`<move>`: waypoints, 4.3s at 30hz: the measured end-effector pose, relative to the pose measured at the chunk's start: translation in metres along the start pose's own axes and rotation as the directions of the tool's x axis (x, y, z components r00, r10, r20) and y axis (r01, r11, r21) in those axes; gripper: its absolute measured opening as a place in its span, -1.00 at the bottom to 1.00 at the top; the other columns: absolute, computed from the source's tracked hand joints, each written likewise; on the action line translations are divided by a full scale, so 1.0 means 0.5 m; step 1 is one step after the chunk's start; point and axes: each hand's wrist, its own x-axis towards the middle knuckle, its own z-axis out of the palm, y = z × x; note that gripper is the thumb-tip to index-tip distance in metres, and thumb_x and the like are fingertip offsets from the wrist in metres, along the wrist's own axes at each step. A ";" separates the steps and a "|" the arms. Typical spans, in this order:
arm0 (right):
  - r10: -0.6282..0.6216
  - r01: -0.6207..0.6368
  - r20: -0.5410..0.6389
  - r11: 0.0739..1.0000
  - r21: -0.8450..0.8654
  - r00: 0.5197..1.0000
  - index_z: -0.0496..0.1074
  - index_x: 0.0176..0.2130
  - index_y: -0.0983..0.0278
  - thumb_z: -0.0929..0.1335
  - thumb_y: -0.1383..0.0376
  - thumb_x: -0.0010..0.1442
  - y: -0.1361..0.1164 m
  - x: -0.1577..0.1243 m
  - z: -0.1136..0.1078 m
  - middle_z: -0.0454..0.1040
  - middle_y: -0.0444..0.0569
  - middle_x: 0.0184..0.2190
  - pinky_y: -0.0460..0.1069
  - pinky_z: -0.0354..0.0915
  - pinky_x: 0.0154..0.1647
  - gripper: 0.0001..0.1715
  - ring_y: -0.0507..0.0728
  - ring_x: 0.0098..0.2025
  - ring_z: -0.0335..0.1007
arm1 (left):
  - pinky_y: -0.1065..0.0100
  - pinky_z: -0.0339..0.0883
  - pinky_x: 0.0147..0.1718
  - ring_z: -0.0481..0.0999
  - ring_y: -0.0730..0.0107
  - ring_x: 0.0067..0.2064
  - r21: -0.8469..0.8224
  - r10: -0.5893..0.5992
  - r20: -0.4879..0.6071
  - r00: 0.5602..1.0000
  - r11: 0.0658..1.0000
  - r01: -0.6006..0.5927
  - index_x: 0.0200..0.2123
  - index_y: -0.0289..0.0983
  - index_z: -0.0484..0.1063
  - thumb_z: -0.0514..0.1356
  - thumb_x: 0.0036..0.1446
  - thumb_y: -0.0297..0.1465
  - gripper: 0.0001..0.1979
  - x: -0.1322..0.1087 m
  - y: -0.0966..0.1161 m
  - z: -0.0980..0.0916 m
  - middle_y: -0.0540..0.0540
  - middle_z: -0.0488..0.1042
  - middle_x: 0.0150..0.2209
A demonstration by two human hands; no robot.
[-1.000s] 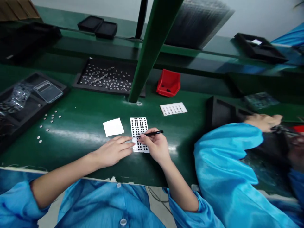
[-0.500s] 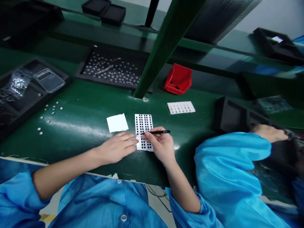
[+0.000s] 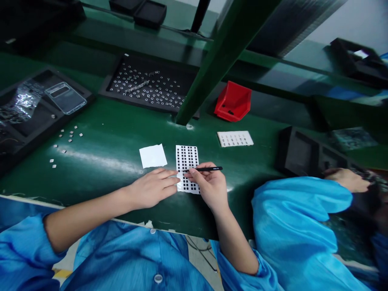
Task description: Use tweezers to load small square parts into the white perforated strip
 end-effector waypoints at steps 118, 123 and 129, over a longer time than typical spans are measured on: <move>-0.312 0.308 0.055 0.949 0.072 0.948 0.53 -0.14 0.11 0.67 0.24 0.26 -0.077 0.039 0.084 0.71 -0.22 -0.30 -0.04 0.71 -0.31 -0.67 0.15 -0.26 0.80 | 0.30 0.67 -0.07 0.78 0.27 -0.16 -0.958 -0.860 0.235 0.452 -0.127 0.257 -0.26 -0.28 0.70 0.45 0.19 -0.59 -0.89 0.076 -0.043 -0.098 -0.05 0.74 -0.28; -0.281 0.281 0.003 0.959 0.021 0.960 0.50 -0.16 0.08 0.66 0.17 0.28 -0.068 0.038 0.097 0.67 -0.22 -0.31 -0.01 0.71 -0.32 -0.67 0.18 -0.22 0.81 | 0.23 0.70 0.00 0.81 0.19 -0.08 -0.942 -0.855 0.330 0.400 -0.272 0.195 -0.18 -0.28 0.68 0.44 0.30 -0.45 -0.96 0.083 -0.038 -0.105 -0.08 0.73 -0.22; -0.272 0.272 0.015 0.962 0.024 0.962 0.49 -0.14 0.08 0.66 0.17 0.28 -0.064 0.038 0.097 0.67 -0.21 -0.28 -0.01 0.72 -0.29 -0.66 0.18 -0.20 0.81 | 0.22 0.70 0.00 0.81 0.16 -0.07 -0.934 -0.854 0.356 0.381 -0.310 0.178 -0.14 -0.28 0.68 0.42 0.36 -0.41 -0.93 0.084 -0.038 -0.109 -0.10 0.73 -0.19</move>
